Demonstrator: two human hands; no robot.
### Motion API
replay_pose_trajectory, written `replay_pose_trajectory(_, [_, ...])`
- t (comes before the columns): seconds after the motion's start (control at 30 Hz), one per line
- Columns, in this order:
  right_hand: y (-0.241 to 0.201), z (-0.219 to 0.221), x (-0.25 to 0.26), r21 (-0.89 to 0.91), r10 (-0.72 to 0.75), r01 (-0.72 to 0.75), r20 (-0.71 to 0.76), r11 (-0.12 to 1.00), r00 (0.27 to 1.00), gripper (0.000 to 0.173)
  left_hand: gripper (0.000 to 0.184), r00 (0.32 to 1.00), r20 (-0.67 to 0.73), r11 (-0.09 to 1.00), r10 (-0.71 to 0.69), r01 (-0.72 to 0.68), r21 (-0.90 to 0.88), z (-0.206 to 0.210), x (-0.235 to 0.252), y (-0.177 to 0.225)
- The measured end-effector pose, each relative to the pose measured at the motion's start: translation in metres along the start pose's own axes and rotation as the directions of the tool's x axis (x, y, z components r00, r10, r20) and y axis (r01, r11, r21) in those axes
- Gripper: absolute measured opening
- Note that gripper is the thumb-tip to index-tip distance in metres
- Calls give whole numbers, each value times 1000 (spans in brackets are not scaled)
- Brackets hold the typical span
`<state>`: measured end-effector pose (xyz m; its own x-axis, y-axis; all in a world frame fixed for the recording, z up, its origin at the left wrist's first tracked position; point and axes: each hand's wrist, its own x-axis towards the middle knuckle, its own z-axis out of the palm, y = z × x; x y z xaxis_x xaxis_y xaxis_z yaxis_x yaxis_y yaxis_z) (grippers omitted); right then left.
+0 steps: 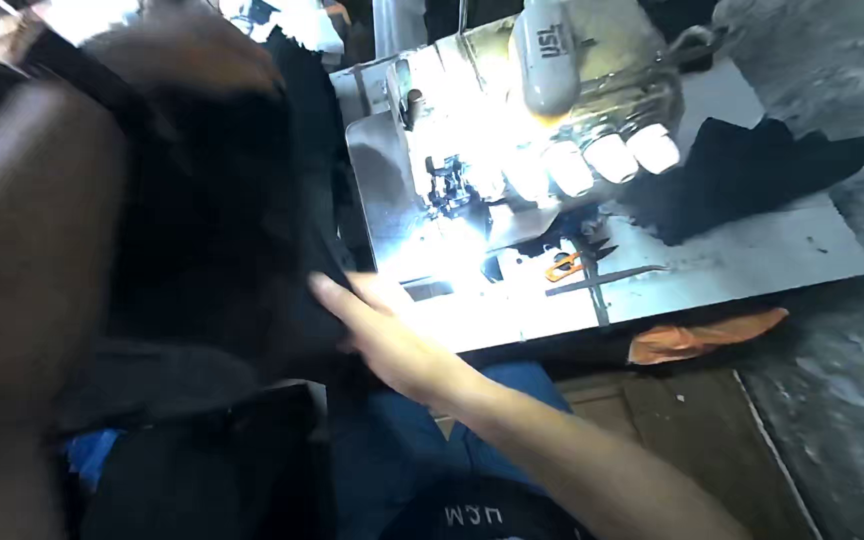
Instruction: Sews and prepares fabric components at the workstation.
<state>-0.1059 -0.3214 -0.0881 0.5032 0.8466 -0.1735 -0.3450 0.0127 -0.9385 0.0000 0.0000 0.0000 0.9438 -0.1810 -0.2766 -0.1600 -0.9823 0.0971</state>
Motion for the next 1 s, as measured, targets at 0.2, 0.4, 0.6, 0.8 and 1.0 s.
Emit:
replay_pose_trajectory(0.2, [67, -97, -99, -86, 98, -94, 40, 992, 994, 35, 18, 954, -279, 897, 107, -214, -387, 87, 11, 118])
replay_pose_trajectory(0.4, [47, -118, -50, -680, -97, -7, -115, 733, 989, 50, 16, 896, -442, 946, -50, -99, -308, 106, -2, 145])
replay_pose_trajectory(0.6, [64, -83, -21, -394, -386, 247, -326, 885, 863, 25, 13, 845, -534, 940, -22, -163, -298, 104, -18, 154])
replay_pose_trajectory(0.8, [55, -81, -34, -169, -339, 297, -341, 940, 877, 9, 10, 854, -519, 893, -16, -221, -391, 103, -23, 157])
replay_pose_trajectory(1.0, [68, -90, -24, -224, -307, 226, -457, 948, 835, 15, 21, 871, -430, 936, -240, 90, -341, 115, -9, 163])
